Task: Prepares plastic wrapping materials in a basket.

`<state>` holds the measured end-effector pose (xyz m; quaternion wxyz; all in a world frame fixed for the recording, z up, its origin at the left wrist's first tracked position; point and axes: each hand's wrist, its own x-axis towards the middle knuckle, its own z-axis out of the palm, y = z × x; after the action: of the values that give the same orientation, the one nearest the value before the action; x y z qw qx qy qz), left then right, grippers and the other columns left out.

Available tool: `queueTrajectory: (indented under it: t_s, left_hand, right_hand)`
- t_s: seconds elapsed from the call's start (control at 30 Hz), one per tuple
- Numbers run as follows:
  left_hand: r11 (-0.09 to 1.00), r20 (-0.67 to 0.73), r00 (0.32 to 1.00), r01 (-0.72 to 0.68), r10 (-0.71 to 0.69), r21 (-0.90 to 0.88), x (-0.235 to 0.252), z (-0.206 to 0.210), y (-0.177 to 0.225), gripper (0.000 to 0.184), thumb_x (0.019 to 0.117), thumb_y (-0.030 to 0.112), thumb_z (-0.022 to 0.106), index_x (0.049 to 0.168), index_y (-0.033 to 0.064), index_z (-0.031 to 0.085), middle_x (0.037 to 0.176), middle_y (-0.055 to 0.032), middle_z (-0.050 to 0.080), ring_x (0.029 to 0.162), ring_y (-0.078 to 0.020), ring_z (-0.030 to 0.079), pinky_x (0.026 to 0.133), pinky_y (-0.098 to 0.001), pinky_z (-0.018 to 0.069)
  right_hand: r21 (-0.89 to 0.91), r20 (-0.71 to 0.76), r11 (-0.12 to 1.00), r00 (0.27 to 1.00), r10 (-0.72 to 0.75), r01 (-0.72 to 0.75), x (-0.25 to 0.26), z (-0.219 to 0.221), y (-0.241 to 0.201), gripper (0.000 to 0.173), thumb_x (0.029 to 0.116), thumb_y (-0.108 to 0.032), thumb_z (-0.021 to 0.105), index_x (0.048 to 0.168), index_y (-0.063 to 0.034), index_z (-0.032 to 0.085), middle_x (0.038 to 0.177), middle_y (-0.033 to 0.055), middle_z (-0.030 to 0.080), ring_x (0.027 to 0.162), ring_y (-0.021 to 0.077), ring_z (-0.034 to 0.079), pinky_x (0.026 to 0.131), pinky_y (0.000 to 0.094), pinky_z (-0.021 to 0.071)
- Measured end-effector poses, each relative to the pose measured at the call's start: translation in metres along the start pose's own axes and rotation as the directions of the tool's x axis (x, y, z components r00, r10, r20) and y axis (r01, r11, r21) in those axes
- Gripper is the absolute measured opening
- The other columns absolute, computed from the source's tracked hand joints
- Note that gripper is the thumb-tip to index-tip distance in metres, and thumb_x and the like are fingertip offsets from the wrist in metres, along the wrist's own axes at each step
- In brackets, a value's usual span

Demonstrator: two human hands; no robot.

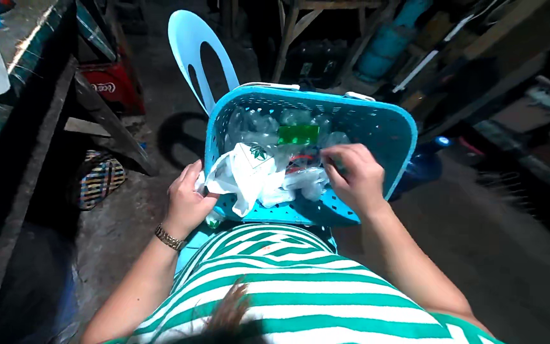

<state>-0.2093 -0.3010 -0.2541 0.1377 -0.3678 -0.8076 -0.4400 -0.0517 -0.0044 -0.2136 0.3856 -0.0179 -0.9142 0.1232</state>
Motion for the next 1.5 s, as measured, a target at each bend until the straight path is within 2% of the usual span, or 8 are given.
queueTrajectory:
  t_s: [0.1,0.23,0.37,0.53,0.8,1.03,1.2,1.5]
  left_hand:
    - [0.980,0.083,0.995,-0.065,0.050,0.189,0.001,-0.014,-0.003,0.090,0.0725,0.038,0.076,0.147,-0.0043,0.047,0.124,-0.0243,0.067,0.107,-0.0398,0.068,0.086,-0.0628,0.0527]
    - [0.945,0.032,0.970,-0.240,0.239,0.223,0.005,-0.040,0.001,0.085,0.0836,0.063,0.066,0.144,0.0046,0.056,0.104,-0.0161,0.068,0.086,-0.0283,0.064,0.073,-0.0500,0.0518]
    - [0.895,-0.046,0.940,-0.307,0.339,0.324,0.014,-0.038,0.023,0.046,0.0916,0.045,0.071,0.120,0.0097,0.075,0.093,-0.0141,0.070,0.080,-0.0284,0.064,0.072,-0.0453,0.0483]
    - [0.897,-0.001,0.926,-0.364,0.376,0.250,0.025,-0.025,0.035,0.020,0.0925,0.015,0.062,0.103,0.0083,0.078,0.087,-0.0103,0.073,0.078,-0.0256,0.068,0.069,-0.0428,0.0509]
    - [0.960,-0.033,0.961,-0.273,0.275,0.060,0.043,-0.024,0.067,0.017,0.0968,0.019,0.065,0.101,0.0066,0.077,0.090,-0.0069,0.076,0.079,-0.0129,0.069,0.073,-0.0338,0.0529]
    - [0.992,-0.073,0.994,-0.089,0.083,-0.091,0.052,-0.014,0.076,0.013,0.0939,0.019,0.066,0.097,0.0098,0.075,0.083,0.0014,0.072,0.070,0.0023,0.061,0.064,-0.0177,0.0489]
    - [0.956,-0.042,0.992,-0.128,0.121,-0.265,0.047,-0.013,0.087,0.011,0.0948,0.010,0.068,0.099,0.0028,0.074,0.088,0.0001,0.072,0.075,0.0074,0.062,0.069,-0.0090,0.0513]
    - [0.885,-0.080,0.893,-0.450,0.443,-0.121,0.019,-0.020,0.071,0.014,0.0916,0.011,0.069,0.096,0.0002,0.077,0.082,-0.0068,0.072,0.078,-0.0104,0.064,0.076,-0.0272,0.0485]
  right_hand:
    - [-0.150,0.287,0.907,0.860,0.421,-0.394,0.048,0.028,0.010,0.037,0.1076,-0.017,0.047,0.133,0.0060,0.062,0.122,0.0322,0.066,0.116,0.0503,0.063,0.099,0.0648,0.0478]
    - [-0.251,0.400,0.757,0.648,0.648,-0.603,0.071,0.049,0.020,0.047,0.1089,-0.026,0.047,0.145,0.0034,0.051,0.129,0.0339,0.061,0.123,0.0533,0.057,0.101,0.0697,0.0434]
    - [-0.106,0.424,0.712,0.616,0.664,-0.694,0.065,0.050,0.022,0.045,0.1062,-0.031,0.055,0.139,-0.0010,0.060,0.139,0.0273,0.057,0.134,0.0461,0.050,0.109,0.0658,0.0381]
    - [0.167,0.458,0.643,0.637,0.620,-0.747,0.063,0.056,0.022,0.050,0.0916,-0.013,0.076,0.135,0.0023,0.055,0.127,0.0219,0.064,0.118,0.0338,0.062,0.102,0.0545,0.0491]
    - [0.174,0.343,0.837,0.828,0.443,-0.520,0.057,0.046,-0.008,0.034,0.0960,-0.022,0.071,0.123,-0.0017,0.070,0.118,0.0193,0.071,0.107,0.0341,0.069,0.093,0.0562,0.0529]
    - [0.570,-0.067,0.815,0.983,0.173,-0.104,0.035,-0.020,-0.034,0.027,0.0980,-0.012,0.068,0.124,-0.0046,0.065,0.114,0.0010,0.070,0.096,0.0061,0.070,0.086,0.0243,0.0601]
    - [0.582,-0.143,0.785,0.976,-0.161,0.215,0.019,-0.059,-0.070,0.024,0.0900,-0.014,0.077,0.113,-0.0073,0.073,0.118,0.0029,0.072,0.108,0.0127,0.069,0.091,0.0290,0.0610]
    - [0.254,-0.019,0.875,0.907,-0.421,0.412,-0.001,-0.030,-0.095,0.011,0.0953,-0.011,0.071,0.103,-0.0050,0.077,0.112,0.0180,0.072,0.104,0.0246,0.067,0.087,0.0304,0.0558]
